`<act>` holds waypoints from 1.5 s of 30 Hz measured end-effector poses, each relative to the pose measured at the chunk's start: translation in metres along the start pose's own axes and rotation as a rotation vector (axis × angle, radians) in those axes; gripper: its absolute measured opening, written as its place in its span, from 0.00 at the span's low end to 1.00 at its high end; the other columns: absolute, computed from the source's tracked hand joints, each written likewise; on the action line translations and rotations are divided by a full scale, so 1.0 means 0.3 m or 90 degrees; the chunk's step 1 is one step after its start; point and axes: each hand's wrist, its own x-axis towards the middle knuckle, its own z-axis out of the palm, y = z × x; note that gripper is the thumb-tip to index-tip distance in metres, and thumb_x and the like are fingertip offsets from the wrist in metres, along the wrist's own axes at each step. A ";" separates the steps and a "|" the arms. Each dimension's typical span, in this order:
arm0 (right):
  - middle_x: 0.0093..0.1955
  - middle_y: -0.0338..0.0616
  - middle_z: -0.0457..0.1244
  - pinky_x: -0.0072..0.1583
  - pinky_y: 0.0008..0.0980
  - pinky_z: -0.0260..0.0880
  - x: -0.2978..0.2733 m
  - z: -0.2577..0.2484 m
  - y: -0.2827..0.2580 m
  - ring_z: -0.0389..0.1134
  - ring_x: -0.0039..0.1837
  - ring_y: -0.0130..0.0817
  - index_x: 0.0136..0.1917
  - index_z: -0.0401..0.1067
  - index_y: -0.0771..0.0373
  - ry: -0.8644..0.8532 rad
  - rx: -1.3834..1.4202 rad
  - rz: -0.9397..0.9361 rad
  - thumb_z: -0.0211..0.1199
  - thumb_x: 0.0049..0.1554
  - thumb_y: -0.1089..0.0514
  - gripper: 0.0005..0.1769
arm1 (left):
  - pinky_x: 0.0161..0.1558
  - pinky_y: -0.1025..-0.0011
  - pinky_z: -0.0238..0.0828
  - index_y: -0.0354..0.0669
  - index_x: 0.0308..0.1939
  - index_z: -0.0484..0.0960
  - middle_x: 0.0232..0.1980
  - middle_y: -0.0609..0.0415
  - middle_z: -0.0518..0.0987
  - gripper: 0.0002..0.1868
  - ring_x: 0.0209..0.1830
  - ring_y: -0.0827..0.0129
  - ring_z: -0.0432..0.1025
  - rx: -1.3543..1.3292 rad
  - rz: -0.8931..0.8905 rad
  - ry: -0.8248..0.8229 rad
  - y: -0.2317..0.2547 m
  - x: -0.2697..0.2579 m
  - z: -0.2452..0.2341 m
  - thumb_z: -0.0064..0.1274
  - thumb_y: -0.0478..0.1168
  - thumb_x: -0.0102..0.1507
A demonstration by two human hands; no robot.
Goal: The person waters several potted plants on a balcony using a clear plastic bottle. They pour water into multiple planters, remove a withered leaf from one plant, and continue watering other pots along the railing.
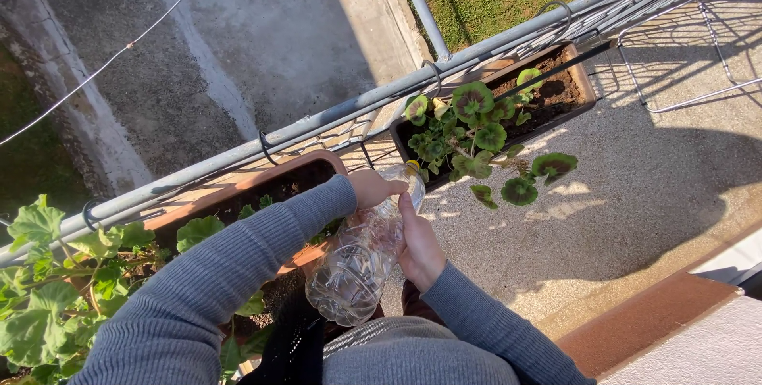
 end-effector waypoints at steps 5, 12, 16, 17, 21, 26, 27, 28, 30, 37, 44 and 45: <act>0.36 0.59 0.67 0.38 0.48 0.78 0.011 -0.032 0.000 0.74 0.36 0.50 0.50 0.62 0.77 0.004 -0.009 0.000 0.58 0.63 0.36 0.35 | 0.66 0.58 0.67 0.36 0.53 0.85 0.60 0.41 0.80 0.50 0.65 0.51 0.72 -0.003 0.000 0.007 -0.022 0.097 0.052 0.49 0.77 0.49; 0.40 0.57 0.67 0.41 0.50 0.79 0.055 -0.043 0.012 0.75 0.38 0.51 0.55 0.62 0.76 -0.023 -0.015 -0.010 0.61 0.62 0.36 0.35 | 0.67 0.57 0.66 0.35 0.56 0.83 0.62 0.41 0.79 0.50 0.68 0.51 0.71 -0.002 -0.005 0.027 -0.020 0.070 0.038 0.47 0.77 0.51; 0.40 0.55 0.67 0.41 0.47 0.79 0.075 -0.026 0.006 0.75 0.38 0.48 0.56 0.60 0.73 -0.047 -0.026 -0.017 0.63 0.60 0.36 0.36 | 0.67 0.59 0.65 0.35 0.57 0.82 0.62 0.42 0.79 0.50 0.68 0.53 0.71 -0.011 -0.007 0.037 -0.016 0.044 0.033 0.45 0.77 0.53; 0.40 0.56 0.67 0.40 0.48 0.79 0.093 -0.034 0.017 0.75 0.38 0.49 0.55 0.61 0.74 -0.040 -0.022 -0.022 0.64 0.60 0.36 0.35 | 0.67 0.60 0.65 0.34 0.57 0.82 0.61 0.42 0.80 0.50 0.67 0.52 0.71 -0.018 -0.003 0.040 -0.007 0.023 0.029 0.44 0.77 0.54; 0.36 0.53 0.66 0.38 0.45 0.78 0.129 -0.059 0.027 0.74 0.36 0.45 0.50 0.63 0.72 -0.059 -0.036 -0.017 0.64 0.60 0.36 0.34 | 0.67 0.58 0.64 0.33 0.57 0.82 0.61 0.41 0.79 0.50 0.67 0.50 0.71 -0.038 0.006 0.043 0.013 -0.051 0.003 0.42 0.77 0.55; 0.35 0.54 0.66 0.37 0.47 0.78 0.155 -0.032 0.015 0.74 0.35 0.48 0.48 0.64 0.70 -0.077 -0.040 -0.039 0.66 0.59 0.37 0.32 | 0.66 0.60 0.64 0.32 0.55 0.83 0.59 0.41 0.80 0.49 0.66 0.51 0.71 -0.037 0.002 0.065 0.000 -0.033 -0.013 0.42 0.76 0.57; 0.35 0.52 0.66 0.37 0.46 0.78 0.160 -0.031 0.013 0.74 0.35 0.46 0.48 0.63 0.69 -0.086 -0.054 -0.045 0.66 0.59 0.37 0.31 | 0.66 0.59 0.65 0.32 0.54 0.83 0.59 0.41 0.80 0.49 0.66 0.51 0.72 -0.039 0.002 0.068 0.000 -0.035 -0.014 0.41 0.77 0.57; 0.35 0.52 0.66 0.37 0.46 0.78 0.133 -0.017 0.000 0.74 0.35 0.46 0.48 0.63 0.69 -0.087 -0.054 -0.046 0.66 0.59 0.37 0.31 | 0.66 0.59 0.65 0.32 0.54 0.83 0.59 0.41 0.80 0.49 0.66 0.51 0.72 -0.039 0.002 0.070 -0.001 -0.038 -0.014 0.41 0.77 0.57; 0.33 0.56 0.66 0.36 0.49 0.77 0.077 0.008 -0.023 0.74 0.34 0.51 0.45 0.64 0.69 -0.079 -0.043 -0.047 0.67 0.59 0.38 0.30 | 0.66 0.59 0.65 0.33 0.52 0.83 0.57 0.41 0.81 0.49 0.65 0.51 0.72 -0.045 0.002 0.078 -0.004 -0.043 -0.013 0.41 0.77 0.56; 0.35 0.59 0.67 0.36 0.50 0.77 0.071 0.011 -0.041 0.74 0.35 0.53 0.46 0.65 0.67 -0.078 -0.063 -0.026 0.67 0.58 0.36 0.30 | 0.65 0.59 0.65 0.33 0.47 0.85 0.54 0.41 0.82 0.48 0.63 0.50 0.73 -0.053 0.006 0.091 -0.003 -0.051 -0.005 0.40 0.78 0.56; 0.35 0.60 0.68 0.35 0.48 0.77 -0.001 0.056 -0.072 0.74 0.35 0.52 0.46 0.65 0.66 -0.070 -0.083 -0.025 0.67 0.57 0.34 0.31 | 0.65 0.58 0.65 0.34 0.42 0.86 0.50 0.40 0.83 0.48 0.61 0.49 0.75 -0.066 0.025 0.097 0.003 -0.061 -0.007 0.39 0.78 0.56; 0.35 0.59 0.68 0.34 0.46 0.77 -0.013 0.064 -0.079 0.74 0.34 0.52 0.46 0.65 0.65 -0.061 -0.083 -0.027 0.67 0.57 0.33 0.31 | 0.65 0.58 0.65 0.34 0.42 0.85 0.50 0.39 0.82 0.47 0.60 0.48 0.75 -0.073 0.041 0.095 0.009 -0.065 -0.010 0.39 0.78 0.57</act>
